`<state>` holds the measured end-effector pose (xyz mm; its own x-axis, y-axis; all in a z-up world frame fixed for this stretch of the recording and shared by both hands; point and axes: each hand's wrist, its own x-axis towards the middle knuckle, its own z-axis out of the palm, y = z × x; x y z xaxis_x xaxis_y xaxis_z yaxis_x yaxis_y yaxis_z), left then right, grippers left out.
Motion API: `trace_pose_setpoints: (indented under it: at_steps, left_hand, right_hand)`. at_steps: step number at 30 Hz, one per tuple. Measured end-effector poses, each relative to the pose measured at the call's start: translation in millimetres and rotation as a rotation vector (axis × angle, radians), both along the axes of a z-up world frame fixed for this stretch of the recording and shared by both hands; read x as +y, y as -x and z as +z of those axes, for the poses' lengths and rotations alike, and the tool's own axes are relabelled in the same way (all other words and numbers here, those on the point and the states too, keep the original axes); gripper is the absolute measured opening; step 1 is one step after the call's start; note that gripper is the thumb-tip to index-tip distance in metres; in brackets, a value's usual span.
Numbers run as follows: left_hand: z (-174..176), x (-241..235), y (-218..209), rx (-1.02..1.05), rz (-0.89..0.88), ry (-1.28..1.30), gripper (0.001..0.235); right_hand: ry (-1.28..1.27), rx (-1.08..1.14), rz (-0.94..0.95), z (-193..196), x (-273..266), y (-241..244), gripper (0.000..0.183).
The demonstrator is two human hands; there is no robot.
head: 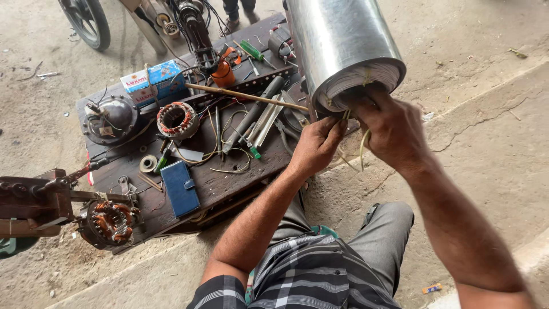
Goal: The person sits on the ground and works on a large cylindrical electrical coil, stripping wire insulation with a knife and cutting wire with scissors. The person repeatedly ties and cuts a yellow string around the coil.
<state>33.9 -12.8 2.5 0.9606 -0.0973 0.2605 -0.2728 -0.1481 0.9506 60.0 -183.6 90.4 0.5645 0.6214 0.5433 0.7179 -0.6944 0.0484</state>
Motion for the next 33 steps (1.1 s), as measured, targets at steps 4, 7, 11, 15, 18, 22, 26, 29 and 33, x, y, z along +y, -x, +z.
trace_pose_setpoints:
  at_steps: [4, 7, 11, 15, 18, 22, 26, 29, 33]
  left_hand:
    - [-3.9, -2.9, 5.6, -0.018, 0.004, 0.036, 0.035]
    - [-3.6, -2.7, 2.0, -0.028, 0.000, 0.044, 0.034]
    - [-7.0, -2.5, 3.2, 0.024, -0.023, 0.062, 0.034]
    - [-8.6, -10.8, 2.8, 0.011, -0.050, 0.074, 0.034]
    - [-8.0, -15.1, -2.1, 0.067, -0.039, 0.007, 0.036]
    - [-8.6, -12.8, 1.9, 0.004, 0.001, 0.008, 0.034]
    - [-10.7, -12.1, 4.0, -0.052, -0.017, 0.102, 0.034]
    - [-7.6, -9.4, 2.9, 0.022, 0.019, 0.074, 0.037]
    - [-6.7, -12.4, 6.4, 0.078, 0.039, 0.085, 0.038]
  right_hand:
    - [-0.153, 0.080, 0.059, -11.2, 4.5, 5.7, 0.033]
    - [-0.165, 0.101, 0.072, -10.9, 2.4, 2.0, 0.034]
    - [-0.100, 0.128, 0.036, -5.3, 2.3, 1.6, 0.043]
    - [0.092, 0.167, -0.089, 8.5, 7.7, 7.6, 0.047]
    - [0.270, 0.093, -0.174, 18.7, 18.7, 9.7, 0.042]
    - [0.364, 0.079, -0.223, 22.2, 25.2, 13.5, 0.042]
    - [0.162, 0.137, -0.084, 15.2, 10.2, 8.3, 0.050]
    - [-0.070, 0.329, -0.023, 8.8, 6.5, 3.6, 0.039]
    - [-0.059, 0.272, -0.056, -0.4, 8.7, 10.0, 0.043]
